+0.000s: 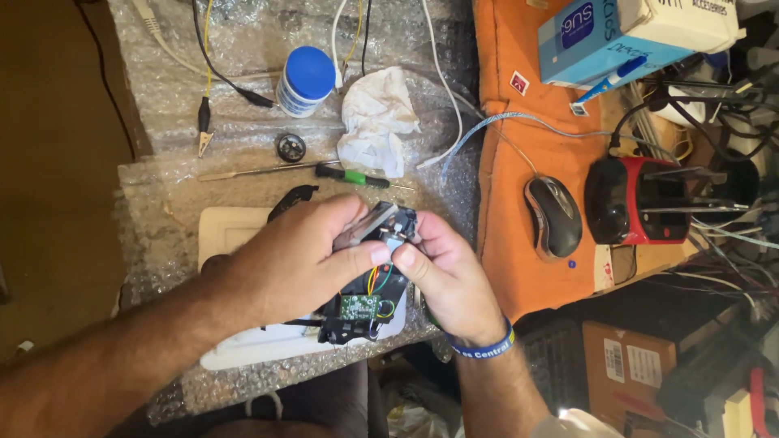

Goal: Repairing a handheld electronic device by manipulating internal components and wires using tools

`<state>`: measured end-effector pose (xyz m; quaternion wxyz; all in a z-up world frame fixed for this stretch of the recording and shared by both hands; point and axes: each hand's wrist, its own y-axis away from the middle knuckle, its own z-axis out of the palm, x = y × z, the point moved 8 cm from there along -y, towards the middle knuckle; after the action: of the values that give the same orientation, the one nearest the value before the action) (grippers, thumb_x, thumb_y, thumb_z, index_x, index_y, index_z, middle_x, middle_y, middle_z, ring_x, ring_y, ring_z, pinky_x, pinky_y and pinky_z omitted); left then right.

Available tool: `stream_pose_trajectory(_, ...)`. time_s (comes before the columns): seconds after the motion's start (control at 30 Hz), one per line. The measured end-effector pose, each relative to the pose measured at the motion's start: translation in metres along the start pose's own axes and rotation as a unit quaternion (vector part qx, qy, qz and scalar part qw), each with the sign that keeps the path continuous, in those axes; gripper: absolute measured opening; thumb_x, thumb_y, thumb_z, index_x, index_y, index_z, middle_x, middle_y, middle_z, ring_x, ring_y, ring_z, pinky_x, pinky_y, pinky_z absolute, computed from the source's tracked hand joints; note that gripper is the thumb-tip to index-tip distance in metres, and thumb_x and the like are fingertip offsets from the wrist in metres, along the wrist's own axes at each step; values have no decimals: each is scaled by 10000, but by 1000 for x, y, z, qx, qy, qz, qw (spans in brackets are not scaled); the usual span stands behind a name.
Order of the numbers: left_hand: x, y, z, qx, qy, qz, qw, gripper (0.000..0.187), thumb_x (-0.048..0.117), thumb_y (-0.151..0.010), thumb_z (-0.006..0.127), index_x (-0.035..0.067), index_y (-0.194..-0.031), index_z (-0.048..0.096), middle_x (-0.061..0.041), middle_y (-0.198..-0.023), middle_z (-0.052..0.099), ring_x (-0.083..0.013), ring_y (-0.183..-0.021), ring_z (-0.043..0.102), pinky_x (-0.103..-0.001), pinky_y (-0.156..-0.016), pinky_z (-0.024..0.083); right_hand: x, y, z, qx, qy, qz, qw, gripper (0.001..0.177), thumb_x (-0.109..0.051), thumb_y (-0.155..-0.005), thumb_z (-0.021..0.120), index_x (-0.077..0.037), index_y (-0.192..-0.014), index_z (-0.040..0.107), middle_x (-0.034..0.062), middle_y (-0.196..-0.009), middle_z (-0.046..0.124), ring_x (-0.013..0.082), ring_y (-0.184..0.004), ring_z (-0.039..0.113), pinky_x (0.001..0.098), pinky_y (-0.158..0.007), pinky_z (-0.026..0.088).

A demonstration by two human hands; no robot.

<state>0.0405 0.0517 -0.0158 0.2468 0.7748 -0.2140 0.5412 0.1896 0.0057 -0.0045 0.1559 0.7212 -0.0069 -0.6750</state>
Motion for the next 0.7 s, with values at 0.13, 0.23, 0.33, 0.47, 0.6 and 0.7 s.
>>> stream_pose_trajectory(0.13, 14, 7, -4, 15, -24, 18, 999, 366, 409, -926, 687, 144, -777, 485, -20, -652, 598, -215, -594, 540, -409, -579, 394, -4, 6, -1, 0, 10, -16, 1000, 394, -339, -989, 682, -39, -1225, 588, 34, -1085, 662, 98, -979, 610, 260, -887, 517)
stream_pose_trajectory(0.23, 20, 9, -5, 28, -38, 18, 999, 327, 376, -890, 685, 141, -775, 488, -39, -638, 628, -254, -592, 582, -434, -586, 405, -6, 8, 0, 3, 5, -23, 1000, 382, -340, -989, 688, -42, -1204, 583, 43, -1085, 659, 97, -983, 609, 264, -893, 520)
stream_pose_trajectory(0.33, 29, 11, -7, 34, -20, 39, 998, 238, 344, -871, 683, 147, -826, 557, -41, -672, 680, -265, -613, 633, -424, -588, 442, -8, 10, 0, -3, -6, -18, 1000, 373, -369, -987, 692, -61, -1163, 575, 29, -1074, 651, 84, -987, 597, 258, -900, 507)
stream_pose_trajectory(0.47, 35, 13, -8, 45, -8, 54, 997, 177, 316, -851, 683, 164, -847, 591, -25, -695, 697, -265, -618, 638, -409, -587, 459, -4, 13, 0, 6, -21, -13, 1000, 375, -346, -972, 718, -59, -1171, 583, 45, -1102, 674, 99, -1006, 620, 271, -910, 523)
stream_pose_trajectory(0.6, 38, 16, -8, 48, 3, 76, 996, 179, 302, -856, 659, 159, -818, 559, -29, -687, 673, -263, -618, 623, -406, -585, 449, -7, 15, 1, 9, -17, -10, 1000, 384, -377, -965, 722, -73, -1141, 568, 16, -1049, 650, 71, -950, 593, 244, -842, 502)
stream_pose_trajectory(0.7, 36, 16, -6, 46, -13, 78, 996, 215, 338, -851, 672, 165, -822, 548, -28, -684, 670, -283, -619, 631, -427, -577, 444, -8, 18, 2, 15, -17, -10, 1000, 366, -372, -966, 722, -81, -1122, 567, -1, -1007, 637, 62, -909, 573, 237, -810, 486)
